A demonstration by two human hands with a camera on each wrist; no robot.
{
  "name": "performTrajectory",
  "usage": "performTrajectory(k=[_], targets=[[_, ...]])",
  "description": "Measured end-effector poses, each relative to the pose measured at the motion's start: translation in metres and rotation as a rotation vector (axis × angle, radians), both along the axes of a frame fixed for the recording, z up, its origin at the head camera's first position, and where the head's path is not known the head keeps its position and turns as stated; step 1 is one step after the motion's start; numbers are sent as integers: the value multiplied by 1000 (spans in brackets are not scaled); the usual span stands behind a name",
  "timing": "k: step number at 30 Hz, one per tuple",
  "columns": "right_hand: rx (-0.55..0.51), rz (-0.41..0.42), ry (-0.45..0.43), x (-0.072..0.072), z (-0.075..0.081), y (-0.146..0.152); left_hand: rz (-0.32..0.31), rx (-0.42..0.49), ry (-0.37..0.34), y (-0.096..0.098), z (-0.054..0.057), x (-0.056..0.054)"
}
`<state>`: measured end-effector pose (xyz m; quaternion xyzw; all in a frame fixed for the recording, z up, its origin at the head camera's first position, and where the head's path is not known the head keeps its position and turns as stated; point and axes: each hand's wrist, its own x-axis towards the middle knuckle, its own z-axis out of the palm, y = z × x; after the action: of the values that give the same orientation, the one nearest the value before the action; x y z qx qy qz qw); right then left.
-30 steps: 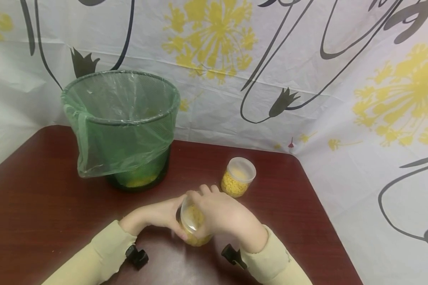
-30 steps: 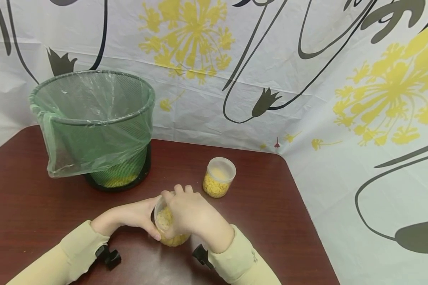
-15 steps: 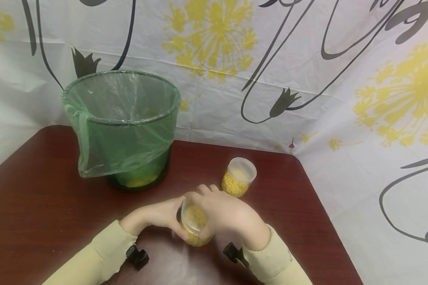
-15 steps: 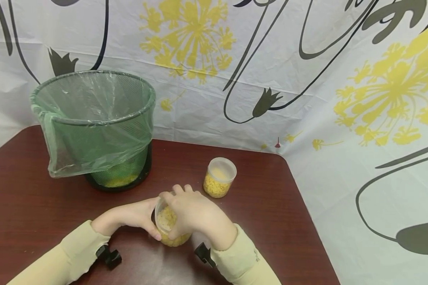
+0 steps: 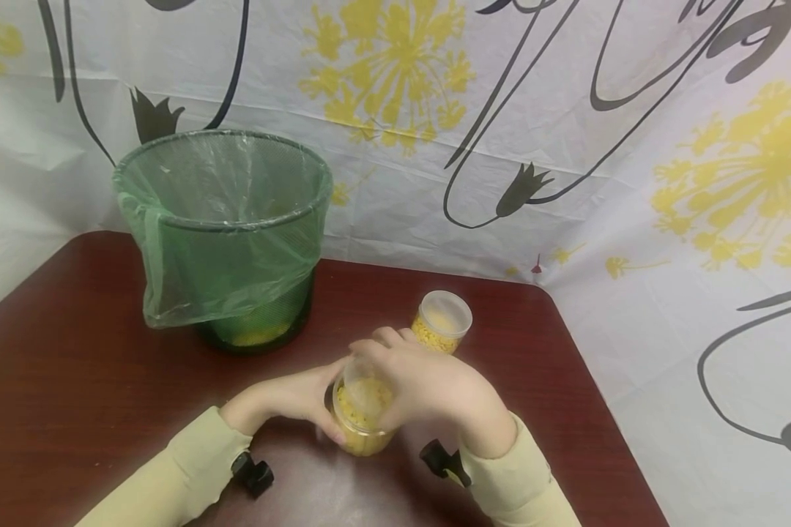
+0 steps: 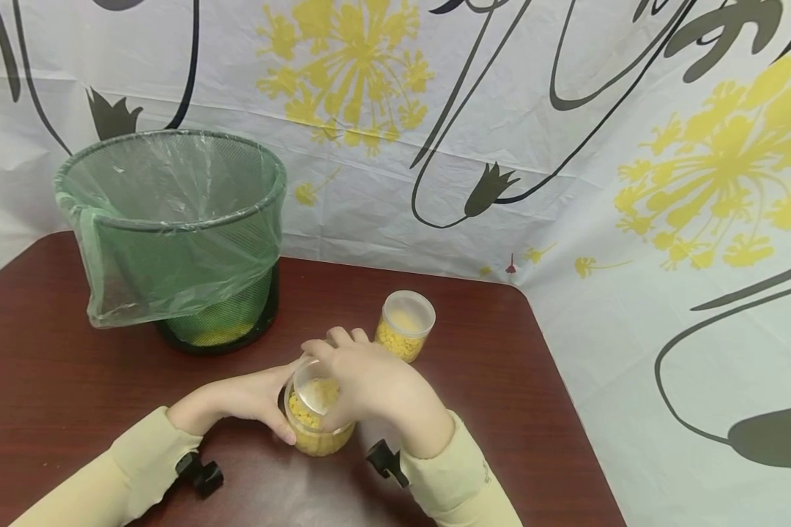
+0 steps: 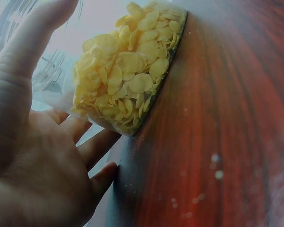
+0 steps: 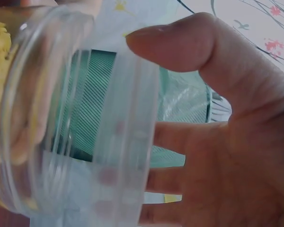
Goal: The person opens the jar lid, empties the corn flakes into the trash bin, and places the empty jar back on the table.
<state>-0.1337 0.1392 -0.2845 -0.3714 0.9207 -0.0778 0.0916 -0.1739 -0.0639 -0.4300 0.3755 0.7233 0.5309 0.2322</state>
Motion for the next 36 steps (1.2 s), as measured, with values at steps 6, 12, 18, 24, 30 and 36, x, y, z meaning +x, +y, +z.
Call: performTrajectory(k=[6, 12, 18, 24, 30, 36], targets=[[-46, -51, -21, -2, 5, 10, 11, -23, 12, 0, 0, -1], [-80, -109, -4, -4, 7, 21, 1, -6, 1, -1, 1, -1], [-128, -205, -28, -5, 4, 35, -2, 14, -14, -1, 0, 0], [-121, -317, -50, -6, -4, 48, 25, -9, -34, 0, 2, 2], [-77, -393, -49, -7, -13, 56, 21, -6, -21, 1, -1, 1], [-46, -454, -65, -7, -21, 62, 14, -2, -33, 1, -1, 0]])
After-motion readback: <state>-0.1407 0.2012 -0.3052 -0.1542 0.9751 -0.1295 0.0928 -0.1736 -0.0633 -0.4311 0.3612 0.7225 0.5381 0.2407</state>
